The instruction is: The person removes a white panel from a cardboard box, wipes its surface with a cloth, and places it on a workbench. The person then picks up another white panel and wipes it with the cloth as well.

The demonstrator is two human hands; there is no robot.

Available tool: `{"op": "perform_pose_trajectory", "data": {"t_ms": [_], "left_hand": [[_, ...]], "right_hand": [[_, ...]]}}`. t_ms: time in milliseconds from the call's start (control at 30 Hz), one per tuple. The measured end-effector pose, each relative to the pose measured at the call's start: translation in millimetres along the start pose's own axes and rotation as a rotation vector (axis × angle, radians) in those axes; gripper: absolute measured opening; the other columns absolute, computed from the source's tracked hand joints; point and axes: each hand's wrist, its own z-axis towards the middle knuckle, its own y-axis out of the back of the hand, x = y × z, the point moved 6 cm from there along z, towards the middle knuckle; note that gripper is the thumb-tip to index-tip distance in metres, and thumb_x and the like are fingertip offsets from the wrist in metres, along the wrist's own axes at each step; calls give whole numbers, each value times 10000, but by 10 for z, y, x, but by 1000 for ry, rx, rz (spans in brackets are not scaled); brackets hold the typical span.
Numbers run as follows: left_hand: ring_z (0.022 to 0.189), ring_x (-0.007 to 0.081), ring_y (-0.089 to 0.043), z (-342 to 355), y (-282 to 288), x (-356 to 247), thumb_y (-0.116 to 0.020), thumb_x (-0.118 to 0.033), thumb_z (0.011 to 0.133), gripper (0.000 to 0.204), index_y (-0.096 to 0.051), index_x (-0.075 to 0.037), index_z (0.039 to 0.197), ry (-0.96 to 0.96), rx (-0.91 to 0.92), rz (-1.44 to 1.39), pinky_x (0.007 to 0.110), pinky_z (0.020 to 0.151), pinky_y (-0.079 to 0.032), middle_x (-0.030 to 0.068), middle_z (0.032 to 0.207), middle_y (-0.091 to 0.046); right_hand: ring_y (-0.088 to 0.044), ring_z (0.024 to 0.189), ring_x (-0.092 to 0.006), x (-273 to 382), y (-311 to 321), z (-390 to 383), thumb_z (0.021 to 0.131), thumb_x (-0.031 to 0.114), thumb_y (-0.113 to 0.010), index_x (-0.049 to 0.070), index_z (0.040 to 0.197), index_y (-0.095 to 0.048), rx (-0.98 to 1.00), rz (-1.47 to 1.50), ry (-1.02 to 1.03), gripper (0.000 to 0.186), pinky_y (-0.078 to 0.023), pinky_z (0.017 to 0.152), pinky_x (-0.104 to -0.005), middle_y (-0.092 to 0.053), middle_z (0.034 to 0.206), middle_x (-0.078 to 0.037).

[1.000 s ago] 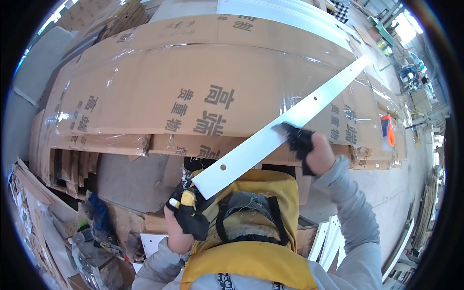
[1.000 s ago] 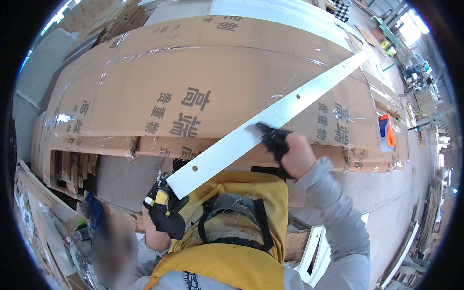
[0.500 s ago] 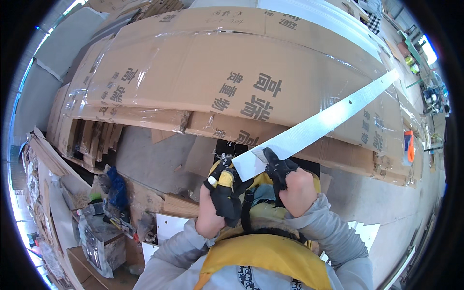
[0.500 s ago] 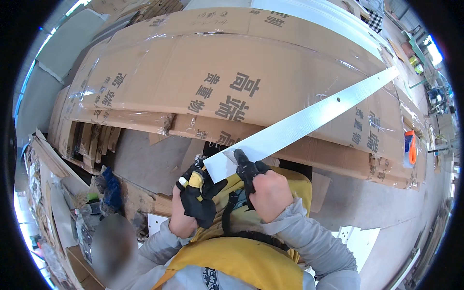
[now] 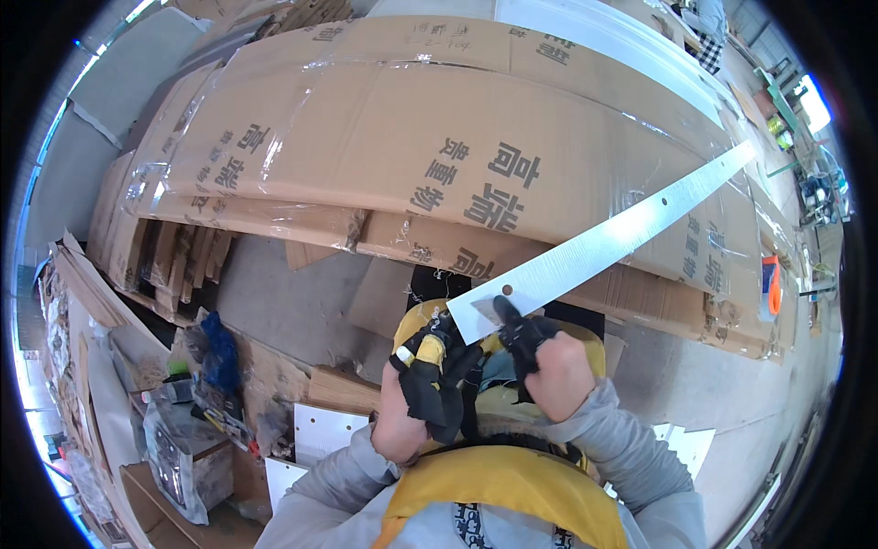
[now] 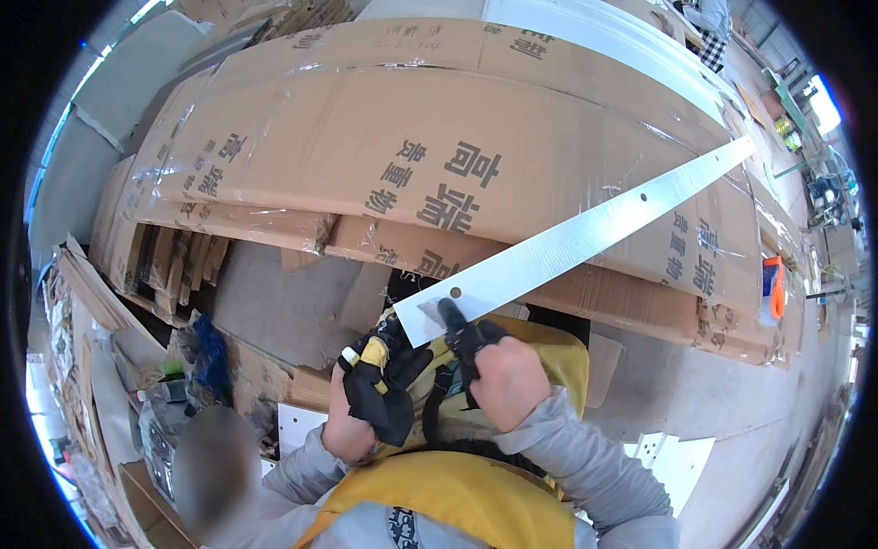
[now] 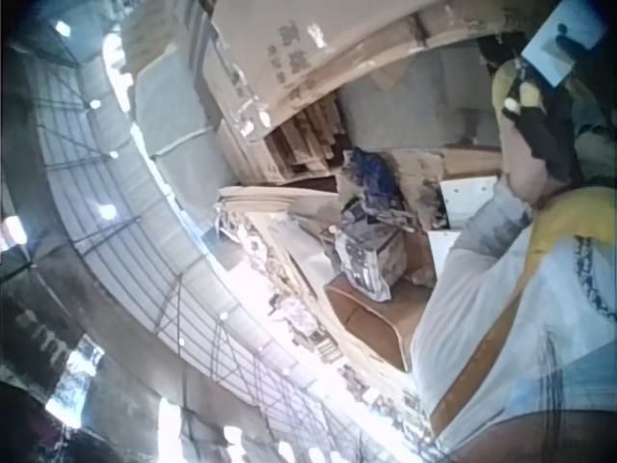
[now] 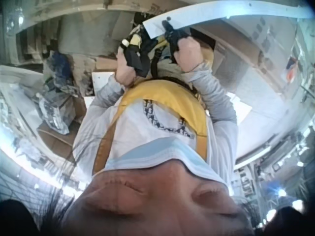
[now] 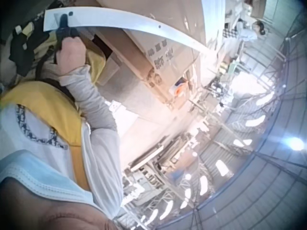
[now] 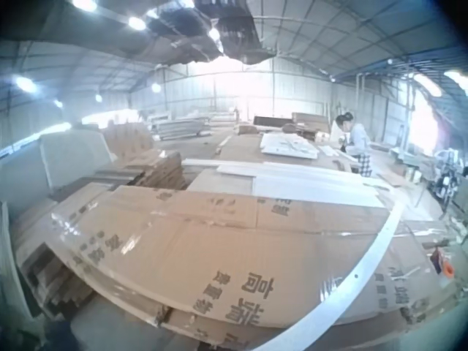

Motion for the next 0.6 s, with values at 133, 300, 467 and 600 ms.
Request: {"op": "perform_pose_trajectory", "data": {"t_ms": [133,300,467,600], "left_hand": [[1129,293,-585,20,31,37,-410,-206,1006,397,-431,-3,1346,-27,9,-68,367,895,-512,144,1275,-558],[1119,279,-581,1,54,25,-413,-223,1009,404,-422,-13,1355,-68,-12,66,382,944,-483,138,1275,-554],[1094,213,-581,59,86,25,-476,-114,984,388,-411,-19,1355,-19,16,-219,331,922,-500,116,1258,-547],[1087,192,-557,165,341,-43,-481,35,920,384,-486,7,1303,-304,-112,306,297,912,-471,124,1230,-549]], "right_hand": [[-586,721,-407,-145,210,130,625,-2,-621,-30,807,-635,-242,241,-85,184,-504,677,-453,-593,738,-238],[-587,705,-372,259,-219,-32,614,89,-663,14,713,-606,136,20,107,136,-499,665,-452,-572,679,-200],[-616,807,-387,123,109,187,790,-6,-613,71,1150,-643,-85,311,-87,370,-501,701,-400,-643,909,-226],[-610,832,-414,211,167,84,816,21,-613,57,1223,-588,-108,287,-46,410,-501,718,-408,-639,954,-237]]}}
